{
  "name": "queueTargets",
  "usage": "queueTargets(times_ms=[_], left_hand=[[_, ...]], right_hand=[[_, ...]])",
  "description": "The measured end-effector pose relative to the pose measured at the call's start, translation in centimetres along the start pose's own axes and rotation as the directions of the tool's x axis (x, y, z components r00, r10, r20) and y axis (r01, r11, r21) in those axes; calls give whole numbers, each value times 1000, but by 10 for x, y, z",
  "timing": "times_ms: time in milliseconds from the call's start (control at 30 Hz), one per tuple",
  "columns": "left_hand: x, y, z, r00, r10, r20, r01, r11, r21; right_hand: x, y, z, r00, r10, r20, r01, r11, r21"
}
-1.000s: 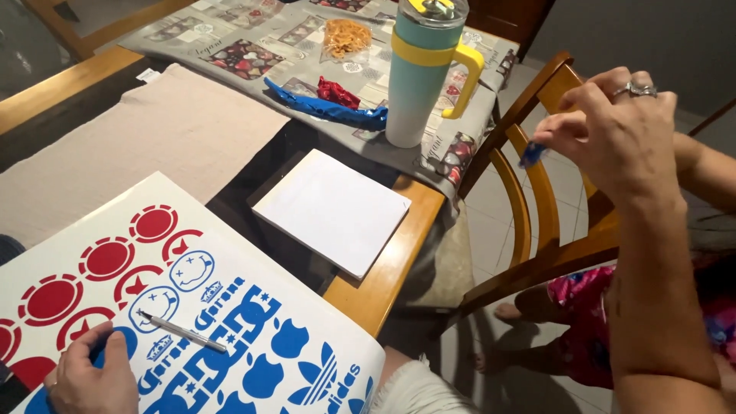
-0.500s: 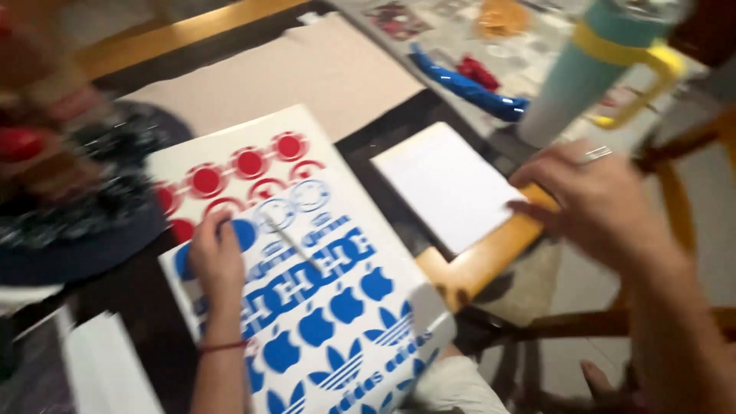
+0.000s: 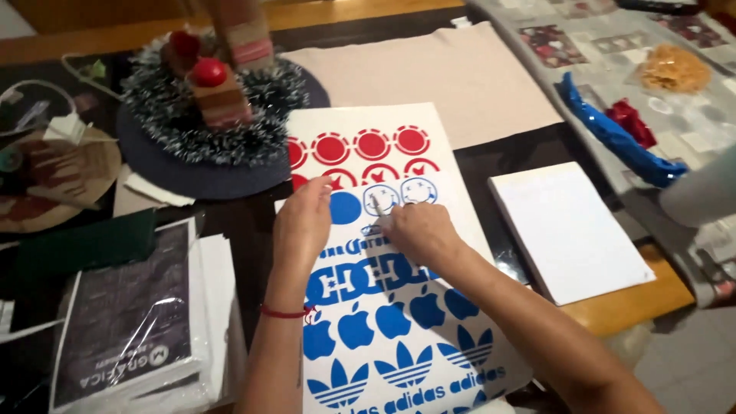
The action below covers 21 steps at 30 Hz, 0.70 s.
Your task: Using a precision craft knife to cut out various stickers from a sheet and then peeling them off to apply them.
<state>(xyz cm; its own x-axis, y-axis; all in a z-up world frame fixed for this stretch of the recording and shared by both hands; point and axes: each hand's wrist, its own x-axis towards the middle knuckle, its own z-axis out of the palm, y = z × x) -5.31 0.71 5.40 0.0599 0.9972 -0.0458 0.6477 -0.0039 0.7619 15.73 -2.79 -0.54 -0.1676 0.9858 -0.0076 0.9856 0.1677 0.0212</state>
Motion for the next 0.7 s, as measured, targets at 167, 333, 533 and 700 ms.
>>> queueTargets(times_ms=[167,333,533,700], left_hand=[[-2,-1,7,970,80,231,-163,915,370],[-14,-14,29,941,140,308,-262,878,400],[-25,-23,38,933,214,289,-319,864,389],[-17,-40,45,941,234,246,-315,872,375]], right_hand=[[4,-5,-49,964,84,253,-108,991,82],[-2,14,-77,962,102,254,-222,833,507],[-13,33,-52,986,110,127,-149,216,965],[-9,43,-31,980,152,128,-98,-190,977]])
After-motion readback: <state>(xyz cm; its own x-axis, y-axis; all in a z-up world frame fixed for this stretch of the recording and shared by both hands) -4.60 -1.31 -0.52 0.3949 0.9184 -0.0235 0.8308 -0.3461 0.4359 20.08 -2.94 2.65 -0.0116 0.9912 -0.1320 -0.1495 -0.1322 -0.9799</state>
